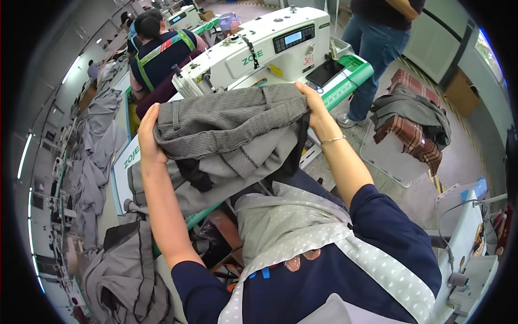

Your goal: The worker is inspecting the waistband and assembly of a pair of grey pants at a sewing workstation in a factory.

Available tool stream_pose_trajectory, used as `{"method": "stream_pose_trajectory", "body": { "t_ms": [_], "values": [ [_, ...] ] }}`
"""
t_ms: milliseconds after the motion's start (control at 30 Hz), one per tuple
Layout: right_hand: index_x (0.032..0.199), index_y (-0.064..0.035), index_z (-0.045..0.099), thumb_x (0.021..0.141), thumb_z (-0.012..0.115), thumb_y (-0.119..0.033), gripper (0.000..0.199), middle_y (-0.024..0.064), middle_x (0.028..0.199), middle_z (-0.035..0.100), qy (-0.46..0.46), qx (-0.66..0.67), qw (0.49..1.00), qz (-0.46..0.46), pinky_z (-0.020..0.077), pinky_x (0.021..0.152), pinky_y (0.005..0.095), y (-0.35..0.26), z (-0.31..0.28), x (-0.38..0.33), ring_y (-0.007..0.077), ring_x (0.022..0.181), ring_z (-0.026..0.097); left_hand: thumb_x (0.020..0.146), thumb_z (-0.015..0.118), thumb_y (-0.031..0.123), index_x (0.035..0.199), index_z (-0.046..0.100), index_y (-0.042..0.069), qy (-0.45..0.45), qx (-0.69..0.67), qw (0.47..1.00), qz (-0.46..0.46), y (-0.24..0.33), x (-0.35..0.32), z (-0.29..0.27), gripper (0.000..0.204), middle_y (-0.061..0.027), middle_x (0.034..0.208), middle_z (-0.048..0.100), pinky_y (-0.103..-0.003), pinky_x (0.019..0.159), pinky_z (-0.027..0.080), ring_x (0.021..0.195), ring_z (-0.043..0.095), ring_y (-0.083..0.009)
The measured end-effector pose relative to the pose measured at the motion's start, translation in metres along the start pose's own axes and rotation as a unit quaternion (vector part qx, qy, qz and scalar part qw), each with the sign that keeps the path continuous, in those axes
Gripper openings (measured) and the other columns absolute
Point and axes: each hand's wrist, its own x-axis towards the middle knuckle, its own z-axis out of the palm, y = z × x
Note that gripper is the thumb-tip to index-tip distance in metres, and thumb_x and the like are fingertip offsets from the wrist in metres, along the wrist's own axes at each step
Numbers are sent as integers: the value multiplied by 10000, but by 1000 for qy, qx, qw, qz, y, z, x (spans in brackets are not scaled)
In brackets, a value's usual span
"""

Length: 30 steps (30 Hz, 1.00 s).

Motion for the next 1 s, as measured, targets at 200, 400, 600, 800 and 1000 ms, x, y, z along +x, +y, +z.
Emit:
{"method": "stream_pose_trajectory", "body": {
  "t_ms": [200, 400, 600, 800, 1000],
  "values": [
    [1031, 20, 578, 889, 542, -168, 239, 134, 968, 638, 39, 18, 999, 20, 510, 776, 359, 6, -12, 5, 236, 842, 624, 919, 515, 188, 924, 599, 24, 25, -16, 999, 22, -23, 0, -6, 184, -53, 883, 633, -284, 712, 483, 783, 606, -143],
    [1033, 42, 571, 880, 569, -164, 257, 148, 990, 639, 55, 75, 991, 92, 535, 766, 364, 13, -15, 3, 258, 834, 636, 929, 488, 184, 956, 602, -5, 6, -51, 998, -20, -21, 0, 12, 222, -83, 914, 638, -293, 748, 486, 814, 615, -170],
    [1048, 18, 586, 851, 621, -195, 292, 122, 1003, 644, -22, 39, 992, 119, 525, 775, 319, 2, -11, -14, 200, 870, 635, 891, 554, 163, 977, 603, 19, 22, -58, 998, -26, -17, 3, 13, 175, -59, 895, 639, -271, 724, 486, 789, 615, -143],
    [1017, -28, 597, 858, 622, -190, 229, 64, 949, 648, -53, -96, 993, 37, 523, 717, 255, 0, -27, -11, 131, 798, 632, 857, 605, 100, 758, 533, 78, -16, 107, 993, 39, -13, 6, 12, 124, 26, 708, 574, -200, 567, 412, 610, 528, -52],
    [887, -43, 596, 838, 648, -186, 160, 35, 858, 629, -32, -65, 997, 3, 496, 680, 243, 0, -13, -18, 115, 739, 601, 861, 620, 131, 690, 483, 94, 7, 198, 975, 102, -21, 7, 13, 223, 66, 656, 491, -181, 531, 318, 578, 408, -6]
  ]
}}
